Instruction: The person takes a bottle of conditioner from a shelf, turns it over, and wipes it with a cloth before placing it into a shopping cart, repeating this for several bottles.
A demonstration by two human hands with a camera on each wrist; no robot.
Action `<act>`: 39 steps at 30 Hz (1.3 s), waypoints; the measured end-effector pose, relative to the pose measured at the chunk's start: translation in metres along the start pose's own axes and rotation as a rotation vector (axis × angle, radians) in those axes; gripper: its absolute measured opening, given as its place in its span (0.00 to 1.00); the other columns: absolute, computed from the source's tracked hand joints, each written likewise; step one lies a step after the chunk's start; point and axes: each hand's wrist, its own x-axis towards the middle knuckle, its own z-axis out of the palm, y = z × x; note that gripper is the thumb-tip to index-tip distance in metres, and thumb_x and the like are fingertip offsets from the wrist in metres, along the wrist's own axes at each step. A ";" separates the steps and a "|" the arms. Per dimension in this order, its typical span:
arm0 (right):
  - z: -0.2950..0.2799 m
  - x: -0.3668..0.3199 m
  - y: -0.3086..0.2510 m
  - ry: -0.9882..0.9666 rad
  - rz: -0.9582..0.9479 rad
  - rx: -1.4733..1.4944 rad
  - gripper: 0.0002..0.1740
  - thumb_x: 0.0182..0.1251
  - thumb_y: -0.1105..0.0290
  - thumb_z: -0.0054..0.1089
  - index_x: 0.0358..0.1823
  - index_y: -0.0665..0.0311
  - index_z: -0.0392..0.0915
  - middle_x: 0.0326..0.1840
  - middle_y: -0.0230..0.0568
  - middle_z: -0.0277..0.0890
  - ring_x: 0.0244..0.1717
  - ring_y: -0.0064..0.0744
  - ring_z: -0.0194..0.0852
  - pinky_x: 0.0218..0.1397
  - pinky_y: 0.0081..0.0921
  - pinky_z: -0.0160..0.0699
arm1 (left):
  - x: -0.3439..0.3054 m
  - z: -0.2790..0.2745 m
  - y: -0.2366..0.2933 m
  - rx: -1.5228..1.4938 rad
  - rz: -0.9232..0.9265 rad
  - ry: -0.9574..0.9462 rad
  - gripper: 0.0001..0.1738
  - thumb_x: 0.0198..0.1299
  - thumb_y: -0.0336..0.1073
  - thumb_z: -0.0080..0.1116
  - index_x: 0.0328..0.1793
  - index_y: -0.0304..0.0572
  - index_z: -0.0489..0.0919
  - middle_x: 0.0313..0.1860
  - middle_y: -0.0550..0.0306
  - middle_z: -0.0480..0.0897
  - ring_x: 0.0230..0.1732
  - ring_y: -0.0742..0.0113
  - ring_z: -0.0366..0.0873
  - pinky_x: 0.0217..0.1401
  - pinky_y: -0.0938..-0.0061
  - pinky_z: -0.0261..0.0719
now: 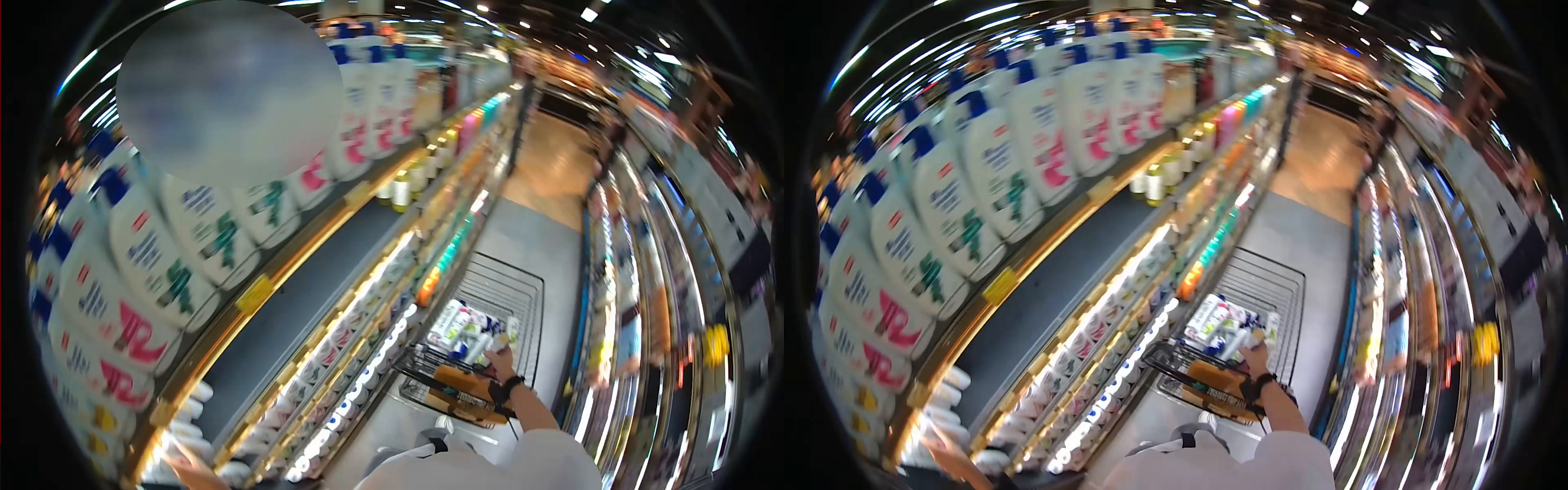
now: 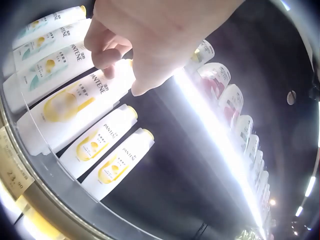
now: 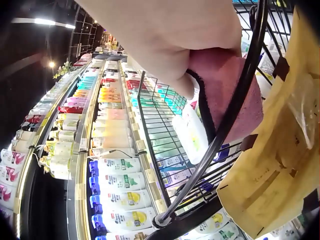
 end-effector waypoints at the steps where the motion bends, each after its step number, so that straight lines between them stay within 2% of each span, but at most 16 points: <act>1: -0.001 -0.003 -0.007 -0.014 0.079 -0.110 0.29 0.54 0.76 0.73 0.57 0.65 0.71 0.50 0.41 0.79 0.49 0.35 0.80 0.53 0.36 0.80 | -0.001 -0.003 0.007 0.018 0.026 0.026 0.26 0.71 0.48 0.57 0.66 0.35 0.73 0.50 0.40 0.82 0.45 0.48 0.80 0.49 0.60 0.77; 3: 0.006 -0.009 -0.019 0.102 0.198 -0.067 0.27 0.52 0.77 0.74 0.54 0.68 0.72 0.48 0.43 0.80 0.47 0.36 0.81 0.49 0.38 0.82 | -0.006 -0.009 0.015 0.026 0.063 0.078 0.26 0.71 0.48 0.57 0.65 0.35 0.74 0.49 0.41 0.82 0.44 0.49 0.79 0.48 0.61 0.77; 8: 0.002 -0.004 0.010 0.189 0.185 -0.114 0.26 0.51 0.77 0.74 0.53 0.68 0.74 0.47 0.45 0.81 0.46 0.38 0.83 0.47 0.39 0.84 | -0.022 -0.023 0.030 -0.014 0.127 0.222 0.25 0.71 0.48 0.58 0.64 0.36 0.74 0.48 0.42 0.80 0.41 0.51 0.77 0.45 0.62 0.75; 12: 0.002 -0.003 -0.001 0.148 0.182 -0.131 0.24 0.51 0.77 0.74 0.51 0.69 0.77 0.45 0.46 0.84 0.43 0.39 0.84 0.45 0.37 0.85 | -0.039 -0.038 0.044 -0.106 0.194 0.335 0.24 0.71 0.48 0.58 0.62 0.36 0.74 0.47 0.43 0.79 0.39 0.53 0.76 0.42 0.62 0.74; 14: -0.003 0.001 -0.004 0.147 0.305 -0.322 0.25 0.51 0.76 0.75 0.51 0.70 0.78 0.45 0.46 0.84 0.43 0.37 0.84 0.46 0.36 0.85 | -0.047 -0.047 0.054 -0.174 0.239 0.399 0.24 0.71 0.47 0.58 0.62 0.36 0.74 0.46 0.44 0.79 0.38 0.54 0.75 0.41 0.63 0.73; 17: -0.014 0.025 0.058 0.047 0.300 -0.088 0.24 0.51 0.72 0.76 0.50 0.71 0.78 0.44 0.46 0.84 0.42 0.35 0.85 0.45 0.34 0.85 | -0.064 -0.061 0.072 -0.284 0.321 0.490 0.23 0.71 0.47 0.58 0.61 0.36 0.74 0.46 0.45 0.78 0.36 0.56 0.74 0.39 0.63 0.72; 21: -0.019 0.022 0.010 0.019 0.283 -0.106 0.22 0.53 0.67 0.75 0.47 0.71 0.80 0.42 0.43 0.84 0.40 0.33 0.84 0.42 0.33 0.84 | -0.088 -0.078 0.097 -0.427 0.422 0.573 0.22 0.71 0.47 0.58 0.59 0.37 0.74 0.45 0.46 0.77 0.34 0.58 0.72 0.36 0.64 0.71; 23: -0.026 0.027 0.001 0.072 0.404 -0.476 0.24 0.50 0.63 0.72 0.44 0.73 0.81 0.41 0.52 0.85 0.44 0.45 0.86 0.45 0.39 0.82 | -0.099 -0.085 0.107 -0.497 0.479 0.588 0.22 0.71 0.47 0.58 0.59 0.37 0.74 0.44 0.46 0.76 0.33 0.59 0.72 0.34 0.64 0.70; 26: -0.030 0.030 -0.012 0.122 0.345 -0.342 0.23 0.52 0.59 0.71 0.42 0.73 0.82 0.38 0.49 0.85 0.41 0.42 0.86 0.43 0.38 0.82 | -0.115 -0.089 0.120 -0.578 0.530 0.569 0.21 0.71 0.47 0.59 0.58 0.37 0.74 0.43 0.47 0.75 0.31 0.61 0.70 0.32 0.65 0.69; 29: -0.027 0.041 -0.018 0.103 0.312 -0.175 0.21 0.55 0.57 0.71 0.41 0.68 0.82 0.36 0.46 0.85 0.38 0.38 0.85 0.41 0.37 0.81 | -0.137 -0.079 0.123 -0.647 0.502 0.457 0.21 0.71 0.47 0.59 0.57 0.37 0.74 0.42 0.48 0.74 0.30 0.62 0.69 0.30 0.65 0.68; 30: -0.025 0.045 -0.016 0.120 0.312 -0.125 0.18 0.57 0.57 0.70 0.39 0.66 0.83 0.34 0.44 0.84 0.37 0.36 0.85 0.40 0.35 0.80 | -0.143 -0.061 0.111 -0.672 0.439 0.353 0.29 0.70 0.51 0.60 0.66 0.38 0.68 0.50 0.46 0.74 0.34 0.55 0.71 0.36 0.57 0.71; 32: -0.012 0.030 -0.091 -0.019 0.290 -0.008 0.14 0.63 0.63 0.67 0.44 0.64 0.79 0.35 0.40 0.81 0.35 0.34 0.84 0.40 0.32 0.83 | -0.159 -0.055 0.127 -0.830 0.315 0.210 0.26 0.74 0.46 0.53 0.68 0.34 0.72 0.61 0.42 0.78 0.53 0.51 0.79 0.55 0.62 0.78; 34: 0.009 0.022 -0.147 -0.072 0.282 0.374 0.16 0.67 0.70 0.62 0.53 0.65 0.72 0.41 0.39 0.78 0.34 0.33 0.84 0.42 0.30 0.87 | -0.175 -0.054 0.152 -0.894 0.378 0.105 0.23 0.73 0.44 0.54 0.67 0.36 0.74 0.57 0.45 0.82 0.54 0.53 0.80 0.58 0.63 0.77; 35: 0.013 0.024 -0.156 -0.126 0.307 0.435 0.22 0.69 0.73 0.61 0.60 0.65 0.64 0.48 0.41 0.76 0.36 0.36 0.84 0.45 0.34 0.90 | -0.188 -0.049 0.164 -1.028 0.371 -0.069 0.23 0.74 0.42 0.54 0.68 0.34 0.72 0.60 0.45 0.79 0.57 0.55 0.78 0.60 0.64 0.76; 38: 0.038 0.015 -0.206 -0.184 0.310 0.639 0.19 0.71 0.71 0.61 0.58 0.64 0.67 0.49 0.42 0.79 0.40 0.39 0.85 0.44 0.36 0.89 | -0.237 -0.036 0.208 -1.262 0.445 -0.374 0.22 0.73 0.40 0.54 0.66 0.33 0.71 0.62 0.43 0.77 0.58 0.58 0.77 0.59 0.66 0.76; 39: 0.044 0.009 -0.227 -0.225 0.288 0.652 0.19 0.72 0.70 0.62 0.59 0.65 0.68 0.52 0.43 0.79 0.46 0.39 0.84 0.52 0.35 0.86 | -0.258 -0.041 0.229 -1.331 0.455 -0.471 0.20 0.73 0.39 0.56 0.64 0.34 0.72 0.61 0.44 0.78 0.58 0.59 0.77 0.57 0.67 0.77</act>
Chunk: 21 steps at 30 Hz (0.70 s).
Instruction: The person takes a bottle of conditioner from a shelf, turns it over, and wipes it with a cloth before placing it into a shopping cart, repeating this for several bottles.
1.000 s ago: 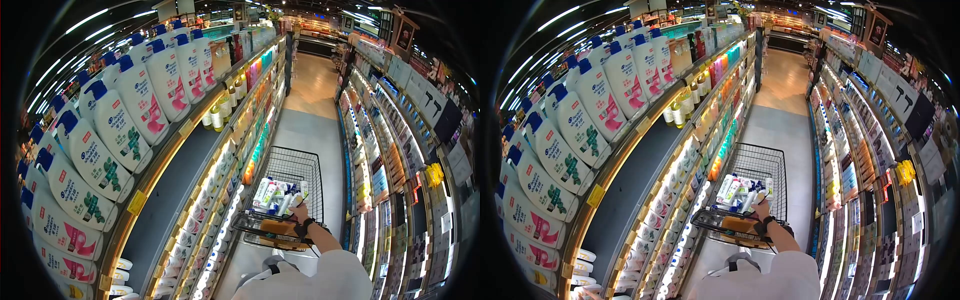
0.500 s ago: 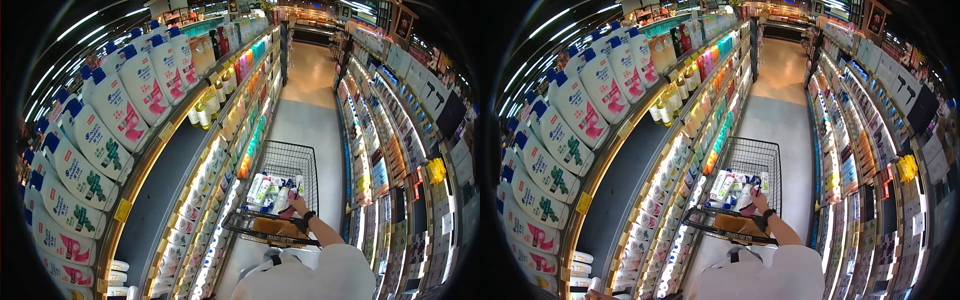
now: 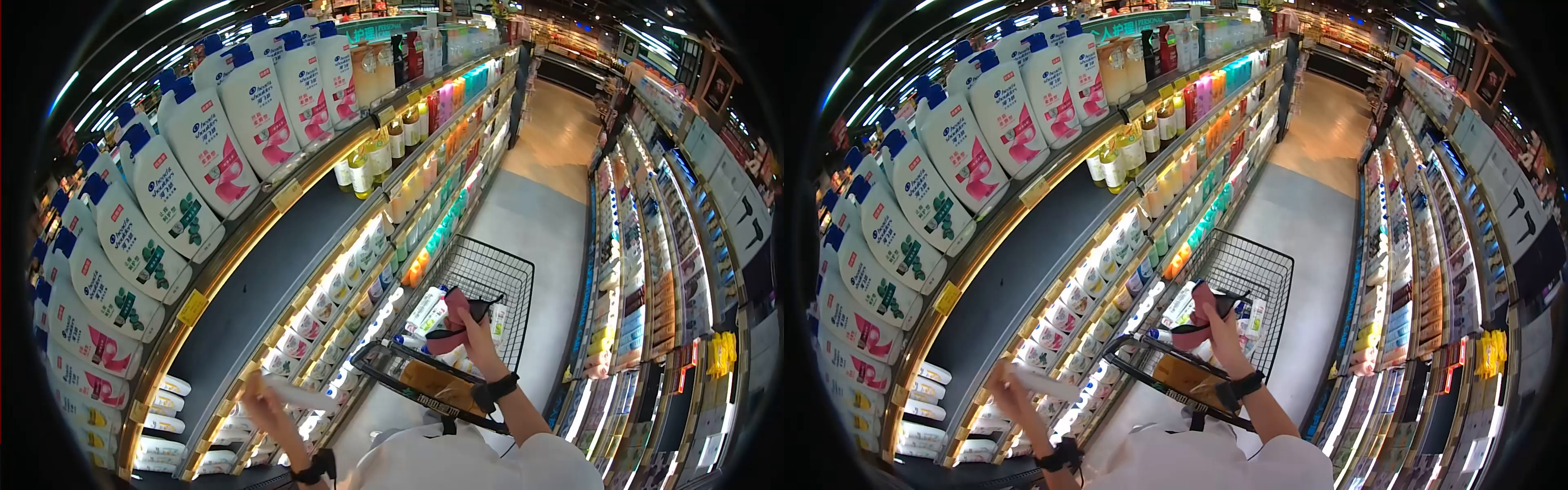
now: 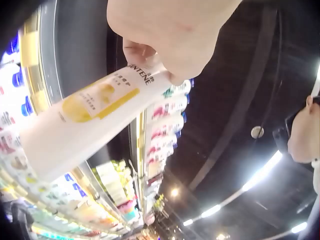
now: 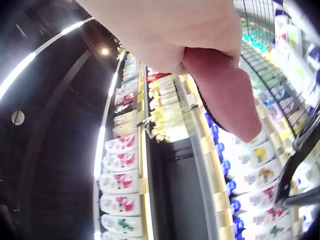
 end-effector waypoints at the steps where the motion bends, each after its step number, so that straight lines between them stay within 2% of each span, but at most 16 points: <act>1: 0.020 -0.009 -0.012 -0.008 0.003 0.002 0.19 0.72 0.70 0.62 0.59 0.65 0.68 0.52 0.43 0.79 0.46 0.39 0.84 0.52 0.35 0.86 | -0.008 0.026 0.011 -0.090 -0.025 -0.071 0.19 0.72 0.39 0.57 0.61 0.34 0.73 0.60 0.44 0.78 0.57 0.60 0.78 0.55 0.68 0.78; 3: 0.059 -0.030 -0.033 -0.020 -0.020 0.117 0.20 0.73 0.67 0.62 0.61 0.66 0.69 0.55 0.43 0.79 0.52 0.38 0.83 0.58 0.34 0.83 | -0.024 0.063 0.026 0.000 -0.011 -0.259 0.16 0.69 0.35 0.61 0.58 0.37 0.74 0.59 0.46 0.80 0.55 0.61 0.79 0.51 0.70 0.80; 4: 0.074 -0.038 -0.040 -0.061 -0.049 0.137 0.22 0.74 0.65 0.61 0.63 0.67 0.70 0.57 0.43 0.78 0.57 0.37 0.81 0.62 0.34 0.80 | -0.029 0.081 0.040 -0.072 -0.020 -0.365 0.16 0.67 0.33 0.63 0.57 0.39 0.74 0.59 0.47 0.80 0.55 0.62 0.80 0.50 0.71 0.80; 5: 0.086 -0.047 -0.046 -0.079 -0.039 0.132 0.22 0.74 0.65 0.61 0.63 0.67 0.70 0.57 0.43 0.78 0.57 0.37 0.81 0.62 0.34 0.80 | -0.034 0.098 0.054 -0.143 -0.029 -0.463 0.16 0.65 0.31 0.65 0.56 0.40 0.75 0.59 0.47 0.80 0.54 0.62 0.80 0.50 0.72 0.80; 7: 0.106 -0.068 -0.049 -0.101 -0.031 0.212 0.19 0.74 0.64 0.61 0.60 0.66 0.70 0.56 0.39 0.77 0.51 0.30 0.81 0.54 0.28 0.83 | -0.050 0.125 0.066 -0.120 0.012 -0.585 0.19 0.60 0.27 0.68 0.56 0.40 0.75 0.59 0.45 0.80 0.54 0.60 0.81 0.51 0.71 0.79; 9: 0.113 -0.089 -0.039 -0.081 0.102 0.119 0.17 0.77 0.63 0.56 0.59 0.66 0.72 0.55 0.36 0.78 0.52 0.25 0.77 0.57 0.25 0.77 | -0.059 0.149 0.076 -0.170 0.144 -0.585 0.20 0.58 0.26 0.69 0.56 0.39 0.76 0.56 0.45 0.80 0.52 0.58 0.81 0.51 0.71 0.78; 11: 0.109 -0.106 -0.037 -0.291 -0.062 -0.187 0.18 0.82 0.62 0.46 0.62 0.66 0.70 0.60 0.38 0.74 0.58 0.25 0.72 0.63 0.25 0.70 | -0.069 0.159 0.082 -0.183 0.070 -0.499 0.20 0.58 0.25 0.70 0.55 0.39 0.76 0.51 0.46 0.79 0.48 0.57 0.79 0.51 0.71 0.77; 12: 0.107 -0.107 -0.033 -0.306 -0.055 -0.175 0.18 0.82 0.62 0.46 0.62 0.66 0.70 0.60 0.38 0.74 0.58 0.25 0.72 0.63 0.25 0.70 | -0.068 0.161 0.078 -0.116 0.114 -0.514 0.19 0.61 0.25 0.66 0.56 0.39 0.74 0.52 0.48 0.77 0.48 0.60 0.77 0.55 0.71 0.74; 13: 0.105 -0.108 -0.028 -0.417 -0.167 -0.250 0.20 0.83 0.61 0.40 0.65 0.67 0.68 0.64 0.41 0.70 0.61 0.27 0.69 0.65 0.26 0.67 | -0.066 0.165 0.078 -0.101 0.118 -0.510 0.19 0.61 0.25 0.66 0.56 0.39 0.74 0.52 0.48 0.77 0.48 0.60 0.77 0.55 0.71 0.74; 15: 0.077 -0.107 0.007 -0.531 -0.273 -0.323 0.23 0.84 0.60 0.34 0.67 0.68 0.67 0.67 0.43 0.67 0.64 0.29 0.65 0.67 0.26 0.63 | -0.059 0.175 0.080 -0.358 0.050 -0.296 0.18 0.65 0.24 0.61 0.59 0.39 0.71 0.58 0.47 0.75 0.53 0.62 0.75 0.58 0.70 0.72; 16: 0.045 -0.097 0.053 -0.500 -0.191 -0.383 0.24 0.85 0.59 0.31 0.67 0.68 0.66 0.68 0.45 0.65 0.63 0.30 0.64 0.67 0.28 0.62 | -0.057 0.174 0.071 -0.356 0.008 -0.302 0.16 0.67 0.23 0.55 0.60 0.40 0.69 0.59 0.48 0.74 0.59 0.61 0.71 0.66 0.67 0.67; 19: 0.063 -0.108 0.048 -0.300 0.028 -0.212 0.25 0.86 0.57 0.27 0.61 0.70 0.68 0.59 0.47 0.67 0.55 0.36 0.64 0.63 0.31 0.63 | -0.039 0.168 0.084 -0.488 -0.045 -0.259 0.16 0.68 0.23 0.53 0.60 0.39 0.69 0.60 0.47 0.74 0.59 0.63 0.71 0.67 0.67 0.67; 21: 0.069 -0.114 0.027 -0.463 0.067 -0.491 0.24 0.86 0.57 0.30 0.59 0.70 0.70 0.54 0.43 0.69 0.53 0.32 0.64 0.61 0.30 0.64 | -0.035 0.160 0.092 -0.540 -0.093 -0.228 0.15 0.68 0.23 0.54 0.60 0.39 0.69 0.61 0.46 0.73 0.59 0.63 0.71 0.69 0.66 0.67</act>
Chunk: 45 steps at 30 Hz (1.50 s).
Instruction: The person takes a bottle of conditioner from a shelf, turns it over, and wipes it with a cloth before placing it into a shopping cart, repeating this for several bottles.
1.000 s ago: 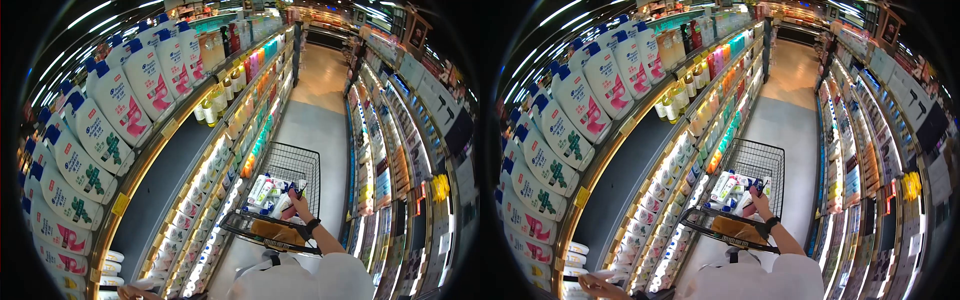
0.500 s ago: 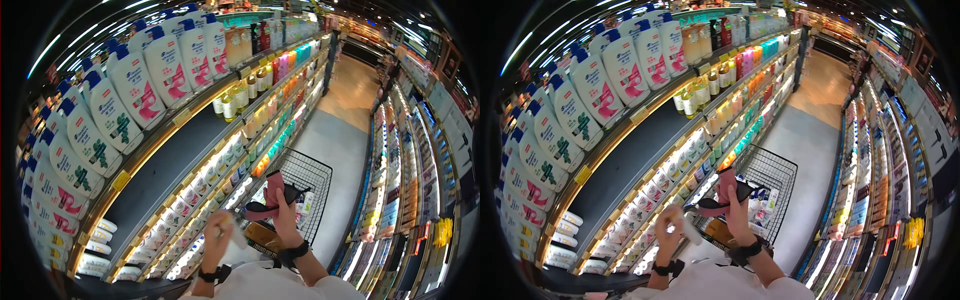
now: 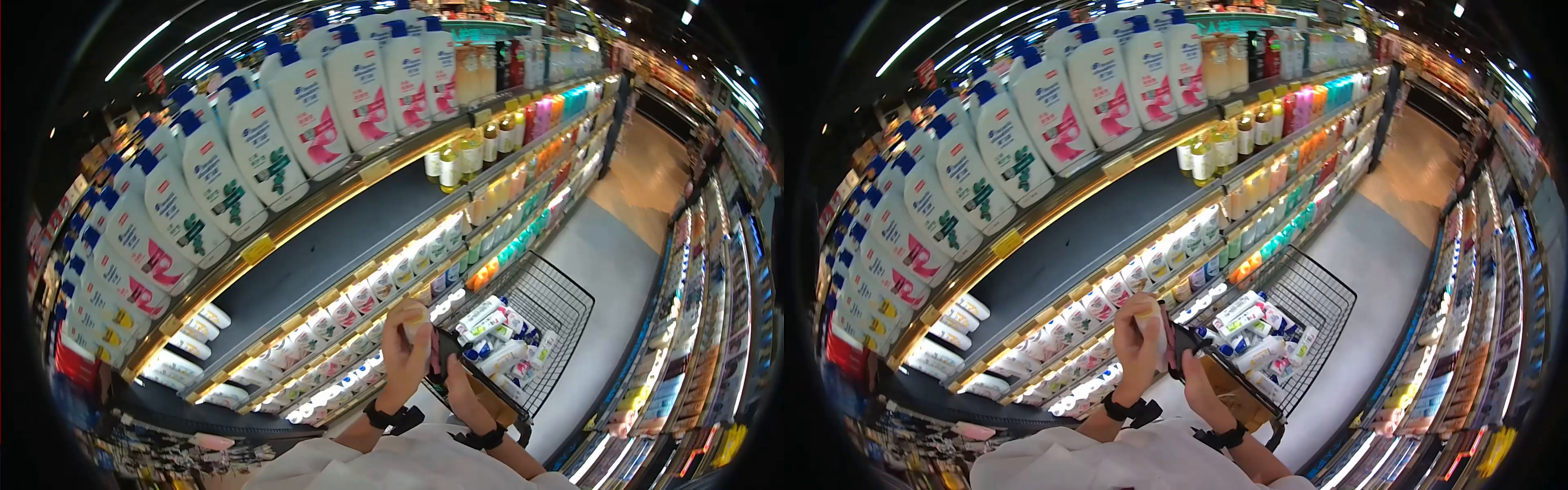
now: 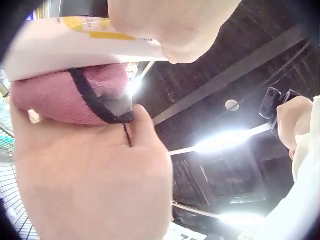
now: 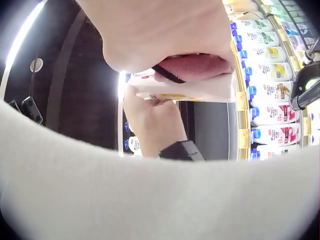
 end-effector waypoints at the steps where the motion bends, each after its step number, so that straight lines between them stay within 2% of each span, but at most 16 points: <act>1: 0.004 -0.004 -0.015 -0.039 -0.008 -0.103 0.24 0.85 0.57 0.31 0.59 0.70 0.71 0.53 0.41 0.70 0.52 0.30 0.64 0.60 0.29 0.64 | 0.000 -0.005 -0.001 0.029 0.015 -0.058 0.15 0.69 0.23 0.54 0.59 0.39 0.70 0.61 0.46 0.73 0.60 0.62 0.72 0.69 0.66 0.66; 4: 0.013 -0.011 -0.049 -0.102 0.072 -0.084 0.23 0.85 0.59 0.36 0.65 0.69 0.69 0.53 0.37 0.69 0.52 0.25 0.62 0.59 0.25 0.65 | -0.003 -0.014 -0.005 0.045 0.039 -0.114 0.13 0.69 0.25 0.56 0.57 0.38 0.72 0.63 0.47 0.74 0.63 0.60 0.73 0.71 0.65 0.66; 6: 0.028 -0.008 -0.063 -0.050 -0.129 0.084 0.24 0.83 0.64 0.39 0.73 0.70 0.63 0.61 0.37 0.67 0.57 0.26 0.62 0.64 0.24 0.63 | -0.010 -0.020 -0.007 0.057 -0.046 -0.120 0.16 0.64 0.20 0.60 0.57 0.37 0.74 0.63 0.49 0.74 0.65 0.61 0.72 0.70 0.71 0.66; 8: 0.035 0.003 -0.092 -0.171 -0.268 -0.065 0.31 0.77 0.73 0.39 0.80 0.69 0.51 0.78 0.48 0.55 0.77 0.40 0.52 0.79 0.34 0.46 | -0.017 -0.025 -0.014 -0.058 -0.072 -0.050 0.16 0.63 0.18 0.59 0.55 0.37 0.74 0.64 0.49 0.73 0.68 0.61 0.70 0.71 0.71 0.64; 10: 0.043 0.007 -0.089 -0.167 -0.285 -0.096 0.33 0.76 0.74 0.39 0.80 0.73 0.47 0.83 0.51 0.47 0.81 0.43 0.47 0.81 0.34 0.42 | -0.018 -0.034 -0.008 -0.024 -0.087 -0.031 0.15 0.63 0.17 0.59 0.54 0.37 0.75 0.63 0.49 0.75 0.66 0.62 0.72 0.70 0.71 0.65; 15: 0.058 -0.004 -0.057 -0.134 -0.162 -0.432 0.16 0.79 0.63 0.51 0.48 0.72 0.76 0.41 0.41 0.75 0.42 0.28 0.70 0.44 0.28 0.70 | 0.001 -0.061 0.020 -0.086 -0.017 -0.012 0.15 0.62 0.20 0.61 0.54 0.35 0.76 0.57 0.50 0.78 0.60 0.63 0.74 0.66 0.71 0.69; 17: 0.065 -0.001 -0.011 -0.122 -0.015 -0.306 0.21 0.75 0.58 0.59 0.27 0.67 0.73 0.24 0.30 0.63 0.28 0.22 0.57 0.29 0.28 0.56 | 0.005 -0.078 0.032 -0.048 -0.054 -0.013 0.15 0.67 0.26 0.60 0.58 0.36 0.74 0.60 0.46 0.78 0.62 0.60 0.75 0.66 0.68 0.72; 22: 0.087 -0.004 -0.036 -0.238 0.187 -0.360 0.22 0.65 0.54 0.70 0.34 0.69 0.78 0.24 0.29 0.65 0.28 0.20 0.59 0.30 0.24 0.60 | 0.007 -0.116 0.041 -0.096 -0.067 -0.050 0.18 0.71 0.38 0.59 0.60 0.38 0.73 0.62 0.40 0.79 0.62 0.57 0.77 0.65 0.64 0.75; 24: 0.096 0.003 -0.041 -0.366 -0.072 -0.299 0.26 0.57 0.57 0.78 0.48 0.64 0.76 0.32 0.22 0.60 0.33 0.17 0.57 0.36 0.20 0.59 | 0.010 -0.128 0.042 -0.185 -0.153 -0.021 0.21 0.70 0.44 0.60 0.60 0.39 0.73 0.61 0.41 0.80 0.61 0.57 0.77 0.64 0.64 0.75; 26: 0.101 0.009 -0.049 -0.419 -0.025 -0.333 0.32 0.48 0.60 0.83 0.51 0.64 0.76 0.34 0.24 0.69 0.35 0.19 0.67 0.41 0.21 0.68 | 0.010 -0.135 0.044 -0.322 -0.265 -0.014 0.21 0.70 0.45 0.60 0.60 0.40 0.73 0.60 0.41 0.80 0.60 0.57 0.78 0.64 0.64 0.75; 28: 0.100 0.012 -0.039 -0.684 0.408 -0.194 0.44 0.44 0.55 0.85 0.60 0.67 0.72 0.51 0.34 0.77 0.52 0.24 0.74 0.56 0.24 0.75 | 0.002 -0.139 0.039 -0.472 -0.408 -0.026 0.21 0.70 0.46 0.60 0.59 0.40 0.73 0.58 0.42 0.80 0.58 0.57 0.78 0.64 0.63 0.76; 29: 0.104 0.008 -0.028 -0.636 0.356 -0.174 0.48 0.39 0.55 0.88 0.61 0.67 0.72 0.54 0.33 0.77 0.56 0.26 0.74 0.63 0.26 0.73 | -0.001 -0.138 0.043 -0.480 -0.443 -0.050 0.20 0.70 0.46 0.60 0.59 0.41 0.73 0.58 0.42 0.80 0.59 0.57 0.78 0.65 0.62 0.75; 34: 0.097 0.000 -0.037 -0.680 0.401 -0.118 0.48 0.37 0.58 0.88 0.62 0.62 0.71 0.53 0.33 0.77 0.53 0.23 0.74 0.59 0.26 0.74 | 0.015 -0.167 0.058 -0.390 -0.422 -0.398 0.14 0.75 0.37 0.53 0.62 0.41 0.72 0.61 0.52 0.79 0.63 0.64 0.76 0.66 0.68 0.72; 38: 0.102 -0.011 -0.049 -0.473 0.415 0.229 0.43 0.43 0.58 0.82 0.60 0.65 0.70 0.48 0.39 0.79 0.47 0.30 0.80 0.56 0.27 0.79 | 0.024 -0.185 0.060 -0.324 -0.413 -0.362 0.23 0.74 0.34 0.53 0.72 0.39 0.68 0.63 0.51 0.78 0.64 0.64 0.76 0.68 0.67 0.72; 42: 0.122 -0.010 -0.063 -0.571 0.460 0.220 0.40 0.44 0.59 0.80 0.58 0.66 0.70 0.45 0.40 0.81 0.43 0.33 0.83 0.51 0.32 0.83 | 0.023 -0.193 0.053 -0.185 -0.450 -0.452 0.27 0.74 0.37 0.54 0.75 0.35 0.68 0.62 0.45 0.80 0.62 0.57 0.79 0.68 0.64 0.74; 45: 0.129 -0.005 -0.065 -0.609 0.514 0.198 0.44 0.40 0.61 0.84 0.59 0.66 0.70 0.44 0.39 0.82 0.45 0.31 0.83 0.52 0.30 0.83 | 0.018 -0.197 0.054 -0.216 -0.570 -0.559 0.23 0.71 0.38 0.58 0.71 0.42 0.75 0.63 0.54 0.79 0.63 0.67 0.76 0.64 0.69 0.76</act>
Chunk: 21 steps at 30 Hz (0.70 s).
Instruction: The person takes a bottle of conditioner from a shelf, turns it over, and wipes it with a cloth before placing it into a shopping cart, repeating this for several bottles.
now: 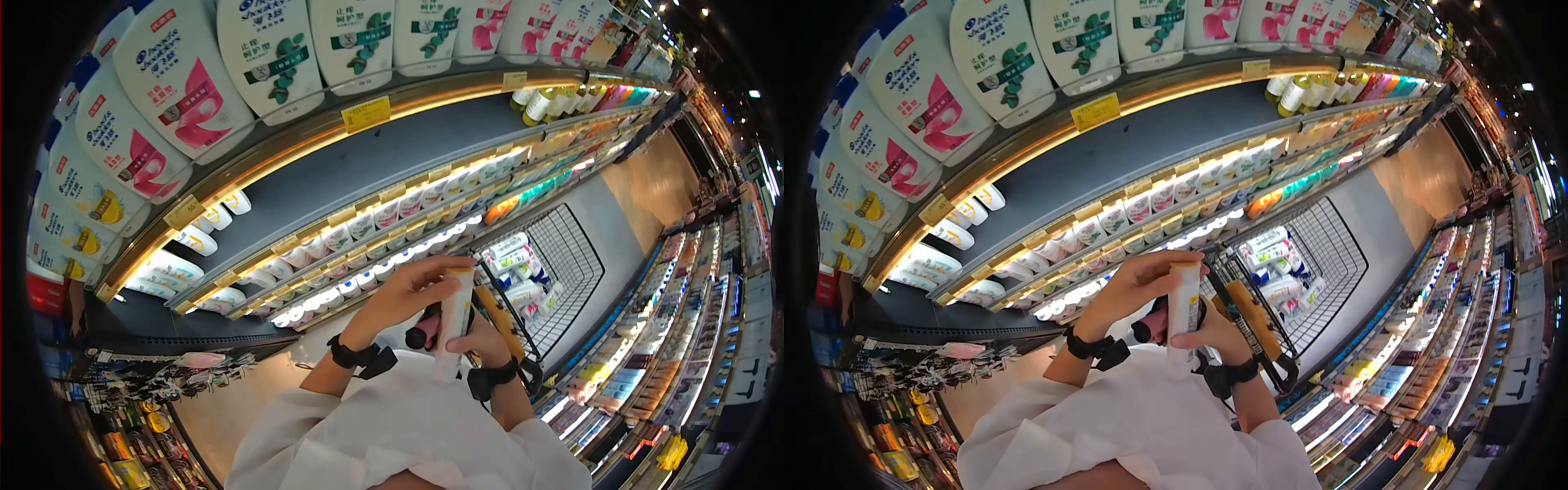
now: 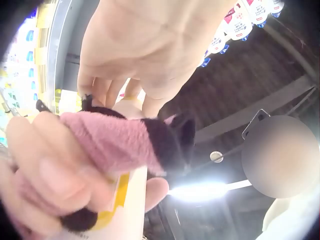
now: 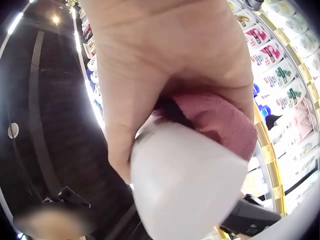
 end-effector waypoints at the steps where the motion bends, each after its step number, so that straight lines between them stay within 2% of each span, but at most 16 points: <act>1: -0.001 0.000 0.003 0.011 0.001 0.009 0.44 0.40 0.61 0.84 0.59 0.66 0.70 0.44 0.39 0.82 0.45 0.31 0.83 0.52 0.30 0.83 | -0.001 0.000 0.002 0.018 -0.023 -0.030 0.25 0.70 0.39 0.60 0.72 0.43 0.74 0.64 0.53 0.79 0.64 0.65 0.76 0.65 0.68 0.75; 2: -0.003 0.000 0.006 0.093 -0.092 -0.076 0.40 0.41 0.66 0.82 0.59 0.66 0.71 0.44 0.40 0.82 0.45 0.33 0.83 0.52 0.30 0.83 | -0.001 0.000 -0.001 0.015 -0.030 -0.039 0.25 0.70 0.39 0.60 0.72 0.43 0.74 0.64 0.53 0.79 0.64 0.65 0.76 0.65 0.68 0.75; 3: -0.006 0.002 0.009 0.175 -0.185 -0.163 0.37 0.43 0.71 0.79 0.58 0.66 0.71 0.44 0.42 0.81 0.46 0.35 0.83 0.51 0.31 0.83 | -0.002 0.000 -0.005 0.178 0.067 0.065 0.28 0.68 0.38 0.63 0.72 0.44 0.72 0.66 0.52 0.77 0.65 0.63 0.75 0.65 0.67 0.75; 4: -0.022 -0.002 0.024 0.387 -0.257 -0.254 0.35 0.45 0.80 0.74 0.58 0.67 0.70 0.48 0.44 0.81 0.49 0.37 0.83 0.56 0.34 0.82 | -0.004 0.001 -0.008 0.344 0.165 0.165 0.30 0.65 0.37 0.66 0.73 0.45 0.71 0.68 0.52 0.76 0.66 0.61 0.74 0.65 0.66 0.75; 5: -0.030 0.000 0.029 0.380 -0.317 -0.098 0.32 0.49 0.80 0.71 0.59 0.68 0.70 0.52 0.45 0.79 0.54 0.39 0.82 0.61 0.36 0.81 | -0.006 0.003 -0.006 0.481 0.130 0.175 0.35 0.63 0.33 0.66 0.76 0.41 0.66 0.73 0.52 0.70 0.72 0.63 0.68 0.71 0.62 0.70; 7: -0.045 -0.002 0.025 0.662 -0.326 -0.077 0.29 0.56 0.78 0.65 0.60 0.68 0.69 0.54 0.47 0.77 0.55 0.43 0.81 0.61 0.41 0.81 | -0.009 -0.001 -0.030 0.372 0.015 0.096 0.37 0.63 0.34 0.67 0.76 0.40 0.65 0.72 0.51 0.71 0.72 0.61 0.69 0.71 0.63 0.70; 8: -0.042 -0.002 0.020 0.637 -0.537 0.134 0.27 0.61 0.72 0.64 0.61 0.66 0.67 0.52 0.44 0.75 0.54 0.44 0.79 0.59 0.43 0.81 | -0.008 0.004 -0.032 0.313 -0.016 0.020 0.39 0.62 0.34 0.68 0.77 0.39 0.63 0.69 0.49 0.73 0.70 0.61 0.71 0.67 0.65 0.74; 9: -0.041 -0.002 0.010 0.487 -0.666 0.255 0.29 0.63 0.65 0.67 0.62 0.63 0.66 0.49 0.41 0.74 0.56 0.43 0.76 0.58 0.42 0.79 | -0.005 0.006 -0.031 0.331 -0.178 -0.102 0.40 0.61 0.35 0.69 0.77 0.37 0.62 0.65 0.48 0.76 0.63 0.64 0.77 0.61 0.69 0.78; 10: -0.042 -0.002 0.007 0.472 -0.691 0.347 0.30 0.64 0.60 0.68 0.63 0.62 0.66 0.49 0.40 0.73 0.57 0.43 0.74 0.59 0.41 0.78 | -0.004 0.017 -0.028 0.243 -0.205 -0.152 0.39 0.62 0.35 0.69 0.76 0.36 0.63 0.59 0.50 0.81 0.56 0.66 0.81 0.56 0.71 0.81; 11: -0.044 -0.006 0.010 0.454 -0.713 0.438 0.32 0.64 0.55 0.69 0.63 0.60 0.66 0.48 0.39 0.73 0.58 0.42 0.73 0.60 0.40 0.77 | -0.001 0.025 -0.040 0.149 -0.184 -0.153 0.33 0.65 0.36 0.66 0.74 0.35 0.67 0.55 0.52 0.83 0.54 0.67 0.82 0.54 0.72 0.81; 13: -0.047 -0.009 0.012 0.448 -0.752 0.293 0.33 0.64 0.52 0.69 0.63 0.61 0.67 0.49 0.40 0.74 0.58 0.44 0.74 0.61 0.42 0.77 | 0.008 0.040 -0.036 -0.157 -0.288 -0.134 0.30 0.67 0.38 0.66 0.69 0.28 0.70 0.51 0.49 0.84 0.51 0.67 0.84 0.54 0.74 0.81; 15: -0.060 -0.014 0.016 0.419 -0.799 0.214 0.32 0.65 0.52 0.70 0.62 0.60 0.68 0.50 0.41 0.75 0.59 0.45 0.74 0.63 0.43 0.76 | 0.017 0.046 -0.028 -0.072 -0.273 -0.133 0.27 0.68 0.39 0.64 0.66 0.28 0.72 0.51 0.50 0.84 0.51 0.68 0.83 0.54 0.74 0.81; 17: -0.095 -0.016 0.044 0.603 -0.789 0.216 0.30 0.67 0.50 0.66 0.62 0.59 0.68 0.51 0.42 0.76 0.60 0.45 0.74 0.64 0.44 0.75 | 0.021 0.047 -0.031 0.004 -0.275 -0.120 0.25 0.69 0.40 0.63 0.64 0.28 0.74 0.51 0.51 0.84 0.51 0.68 0.83 0.55 0.75 0.81; 18: -0.107 -0.021 0.052 0.739 -0.746 0.321 0.32 0.68 0.45 0.62 0.64 0.57 0.68 0.50 0.41 0.75 0.59 0.43 0.75 0.62 0.43 0.77 | 0.023 0.046 -0.038 0.063 -0.277 -0.160 0.23 0.71 0.41 0.60 0.63 0.31 0.75 0.49 0.53 0.86 0.50 0.70 0.84 0.51 0.75 0.80; 19: -0.101 -0.028 0.039 0.745 -0.744 0.328 0.32 0.68 0.45 0.62 0.64 0.57 0.68 0.50 0.41 0.75 0.59 0.43 0.75 0.62 0.43 0.77 | 0.023 0.047 -0.043 0.121 -0.284 -0.199 0.20 0.73 0.41 0.57 0.63 0.35 0.76 0.47 0.55 0.87 0.49 0.71 0.84 0.48 0.76 0.80; 21: -0.076 -0.045 -0.011 0.498 -0.916 0.337 0.34 0.69 0.39 0.56 0.65 0.56 0.68 0.49 0.39 0.74 0.56 0.41 0.75 0.60 0.41 0.78 | 0.027 0.052 -0.044 0.166 -0.264 -0.239 0.20 0.75 0.45 0.54 0.61 0.35 0.77 0.46 0.56 0.87 0.48 0.71 0.84 0.46 0.76 0.79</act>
